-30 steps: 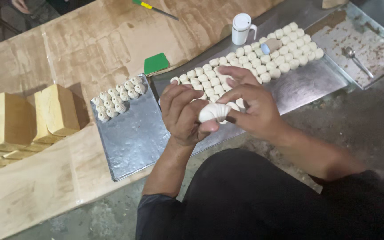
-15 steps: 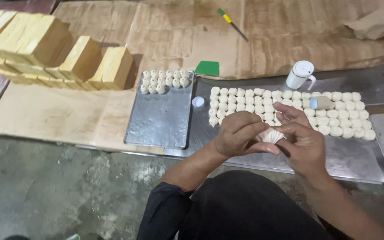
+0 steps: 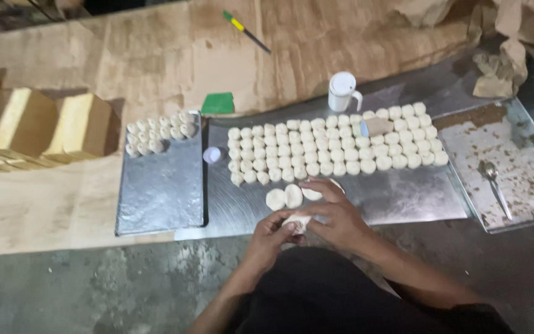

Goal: The person prepares bread rolls by filling dough circles with a brown mixture using a spoon and then folding and rolling the dough into shape before placing it onto a metal tray.

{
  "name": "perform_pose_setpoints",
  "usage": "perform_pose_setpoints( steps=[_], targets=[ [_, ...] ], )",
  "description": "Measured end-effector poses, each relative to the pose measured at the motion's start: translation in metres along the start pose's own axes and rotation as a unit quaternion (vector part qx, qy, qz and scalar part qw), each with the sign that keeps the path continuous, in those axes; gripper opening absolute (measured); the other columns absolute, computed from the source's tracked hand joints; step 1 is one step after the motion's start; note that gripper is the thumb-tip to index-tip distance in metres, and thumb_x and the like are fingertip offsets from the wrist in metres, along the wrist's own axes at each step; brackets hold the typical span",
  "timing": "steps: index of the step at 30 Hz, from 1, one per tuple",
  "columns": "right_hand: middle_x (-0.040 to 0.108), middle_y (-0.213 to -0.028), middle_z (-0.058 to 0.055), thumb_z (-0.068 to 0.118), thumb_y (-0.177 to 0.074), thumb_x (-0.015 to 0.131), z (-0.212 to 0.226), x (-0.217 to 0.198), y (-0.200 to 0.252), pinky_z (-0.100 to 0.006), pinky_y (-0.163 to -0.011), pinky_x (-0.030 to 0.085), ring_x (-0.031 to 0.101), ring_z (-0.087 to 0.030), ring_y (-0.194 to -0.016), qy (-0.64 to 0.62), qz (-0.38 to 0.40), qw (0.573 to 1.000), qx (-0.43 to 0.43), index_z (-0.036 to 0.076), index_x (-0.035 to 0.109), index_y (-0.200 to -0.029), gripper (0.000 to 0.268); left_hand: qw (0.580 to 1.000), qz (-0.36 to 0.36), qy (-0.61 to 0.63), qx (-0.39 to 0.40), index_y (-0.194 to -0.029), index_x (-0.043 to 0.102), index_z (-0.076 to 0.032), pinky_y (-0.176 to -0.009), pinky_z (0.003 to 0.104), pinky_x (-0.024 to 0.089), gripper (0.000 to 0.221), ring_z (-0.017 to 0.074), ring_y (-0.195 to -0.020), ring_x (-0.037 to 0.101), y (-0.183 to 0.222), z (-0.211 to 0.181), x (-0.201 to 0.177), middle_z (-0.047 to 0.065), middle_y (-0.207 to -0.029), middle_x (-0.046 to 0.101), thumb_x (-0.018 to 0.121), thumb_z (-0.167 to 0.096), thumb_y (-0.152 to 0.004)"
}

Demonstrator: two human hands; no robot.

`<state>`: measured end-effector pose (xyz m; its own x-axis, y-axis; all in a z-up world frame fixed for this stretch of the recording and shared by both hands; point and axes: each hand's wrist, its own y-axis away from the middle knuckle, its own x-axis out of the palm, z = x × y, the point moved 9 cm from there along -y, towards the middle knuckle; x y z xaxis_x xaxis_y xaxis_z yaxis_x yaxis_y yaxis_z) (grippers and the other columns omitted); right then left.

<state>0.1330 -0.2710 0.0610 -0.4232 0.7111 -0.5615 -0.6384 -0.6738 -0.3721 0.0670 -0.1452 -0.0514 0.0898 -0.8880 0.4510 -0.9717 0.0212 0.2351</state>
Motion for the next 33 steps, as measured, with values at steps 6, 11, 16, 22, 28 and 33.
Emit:
perform_pose_setpoints(
  steps=[6, 11, 16, 22, 28, 33],
  targets=[
    [0.055, -0.147, -0.012, 0.011, -0.078, 0.079, -0.026, 0.041, -0.009, -0.049, -0.119, 0.033, 0.041, -0.036, -0.146, 0.009, 0.091, 0.995, 0.035, 0.014, 0.081, -0.102, 0.025, 0.998, -0.048, 0.048, -0.009, -0.134, 0.063, 0.010, -0.083, 0.033, 0.062, 0.037, 0.0204, -0.093, 0.069, 0.009, 0.014, -0.040, 0.015, -0.115, 0.070, 0.070, -0.006, -0.101],
    [0.061, -0.144, -0.007, 0.011, -0.078, 0.077, -0.026, 0.090, -0.067, -0.046, -0.120, 0.037, 0.048, -0.030, -0.144, 0.069, 0.111, 0.991, 0.027, 0.014, 0.081, -0.096, 0.019, 0.993, -0.113, 0.013, 0.036, -0.148, 0.048, -0.010, -0.085, 0.036, 0.060, 0.049, 0.0178, -0.107, 0.066, 0.023, -0.023, -0.096, 0.007, -0.132, 0.060, 0.058, -0.020, -0.101],
    [0.071, -0.100, -0.010, 0.016, -0.080, 0.081, -0.073, 0.182, -0.177, -0.047, -0.086, 0.049, 0.064, -0.032, -0.100, 0.166, 0.077, 0.982, -0.033, 0.009, 0.079, -0.094, 0.016, 0.982, -0.175, -0.051, 0.049, -0.148, 0.050, -0.005, -0.095, 0.036, 0.055, 0.048, 0.0214, -0.118, 0.066, 0.065, -0.037, -0.214, 0.013, -0.141, 0.062, 0.053, -0.026, -0.105],
    [0.070, -0.101, -0.010, 0.017, -0.079, 0.078, -0.148, 0.282, -0.269, -0.049, -0.089, 0.046, 0.062, -0.033, -0.104, 0.264, 0.050, 0.963, 0.002, 0.013, 0.080, -0.091, 0.013, 0.960, -0.265, -0.050, 0.070, -0.146, 0.054, -0.001, -0.097, 0.033, 0.053, 0.043, 0.0211, -0.118, 0.065, 0.133, -0.042, -0.345, 0.015, -0.140, 0.064, 0.054, -0.021, -0.107],
    [0.069, -0.104, -0.008, 0.018, -0.077, 0.074, -0.192, 0.327, -0.277, -0.049, -0.087, 0.044, 0.060, -0.033, -0.104, 0.362, 0.119, 0.923, 0.055, 0.015, 0.080, -0.089, 0.013, 0.936, -0.351, -0.012, 0.019, -0.141, 0.058, -0.001, -0.090, 0.031, 0.058, 0.041, 0.0179, -0.111, 0.067, 0.171, -0.045, -0.424, 0.013, -0.133, 0.068, 0.055, -0.020, -0.105],
    [0.069, -0.100, -0.010, 0.019, -0.077, 0.075, -0.203, 0.337, -0.264, -0.051, -0.085, 0.044, 0.060, -0.034, -0.099, 0.376, 0.136, 0.913, 0.083, 0.017, 0.081, -0.090, 0.015, 0.943, -0.332, -0.001, -0.007, -0.139, 0.059, -0.004, -0.088, 0.031, 0.057, 0.041, 0.0161, -0.109, 0.069, 0.160, -0.042, -0.450, 0.011, -0.132, 0.069, 0.057, -0.024, -0.104]
  ],
)
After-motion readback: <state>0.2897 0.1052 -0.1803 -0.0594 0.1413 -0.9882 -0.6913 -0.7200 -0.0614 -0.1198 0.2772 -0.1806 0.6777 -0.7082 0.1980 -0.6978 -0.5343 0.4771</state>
